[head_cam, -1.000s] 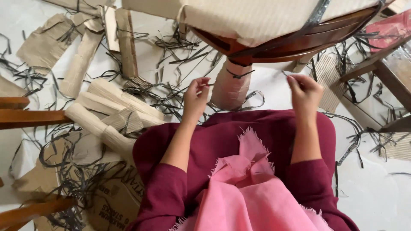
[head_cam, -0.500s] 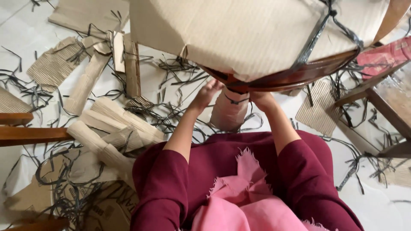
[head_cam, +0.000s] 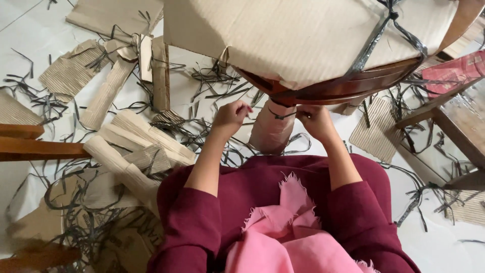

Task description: Wrapping a chair leg with brown paper and securing it with black strips

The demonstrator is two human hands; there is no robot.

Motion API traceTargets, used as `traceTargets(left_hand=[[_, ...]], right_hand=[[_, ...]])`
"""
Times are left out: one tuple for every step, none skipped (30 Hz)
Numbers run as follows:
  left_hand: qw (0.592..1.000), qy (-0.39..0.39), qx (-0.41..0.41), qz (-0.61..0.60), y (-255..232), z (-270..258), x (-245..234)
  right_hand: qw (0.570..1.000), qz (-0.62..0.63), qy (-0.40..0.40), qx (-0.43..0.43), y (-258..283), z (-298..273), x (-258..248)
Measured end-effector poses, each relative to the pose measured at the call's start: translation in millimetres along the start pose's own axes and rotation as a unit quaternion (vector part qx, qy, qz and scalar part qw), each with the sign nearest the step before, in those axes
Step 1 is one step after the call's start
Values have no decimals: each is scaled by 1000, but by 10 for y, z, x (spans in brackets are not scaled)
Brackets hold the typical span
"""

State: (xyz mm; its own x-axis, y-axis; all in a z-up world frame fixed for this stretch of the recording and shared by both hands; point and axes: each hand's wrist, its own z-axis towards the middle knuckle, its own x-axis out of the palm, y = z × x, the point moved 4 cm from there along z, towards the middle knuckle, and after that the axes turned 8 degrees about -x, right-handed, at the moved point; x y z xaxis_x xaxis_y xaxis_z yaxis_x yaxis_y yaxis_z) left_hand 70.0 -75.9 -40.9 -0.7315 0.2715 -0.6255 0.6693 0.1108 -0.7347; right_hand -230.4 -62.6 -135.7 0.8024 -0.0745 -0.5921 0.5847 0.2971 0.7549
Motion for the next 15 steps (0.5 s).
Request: traceTargets(left_hand=[[1000, -1, 0, 0, 63, -89, -14], [999, 19, -1, 51, 135, -187, 0], [994, 38, -2, 101, 211, -284, 15], [994, 39, -3, 101, 138, -445, -16], [992, 28, 1, 121, 64, -603, -53], [990, 18, 5, 141, -6, -761, -92], [990, 18, 4, 141, 77, -757, -20], [986, 6, 45, 163, 138, -771, 58], [979, -6, 85, 185, 200, -786, 136], [979, -5, 84, 184, 226, -833, 184], [965, -40, 174, 194, 179, -907, 219], [940, -76, 264, 202, 136, -988, 257], [941, -75, 263, 200, 110, -970, 310], [928, -69, 315, 189, 59, -985, 375], [912, -62, 366, 177, 13, -1001, 439]], right_hand=[[1000, 0, 0, -1, 208, -53, -82], [1000, -10, 1, 2, 412, -117, -161], [1000, -20, 2, 4, 614, -180, -239], [1000, -21, 3, 5, 601, -284, -212], [999, -47, -15, -2, 592, -385, -201], [997, -72, -33, -10, 585, -485, -185], [997, -72, -32, -10, 654, -572, -172], [995, -84, -52, -34, 745, -673, -171], [991, -95, -71, -57, 835, -773, -168], [991, -96, -69, -56, 886, -836, -150], [987, -122, -73, -72, 950, -897, -137], [982, -148, -77, -87, 1014, -955, -125], [982, -149, -76, -86, 1037, -975, -84], [978, -170, -73, -98, 1070, -1000, -39], [973, -190, -71, -110, 1103, -1023, 8]])
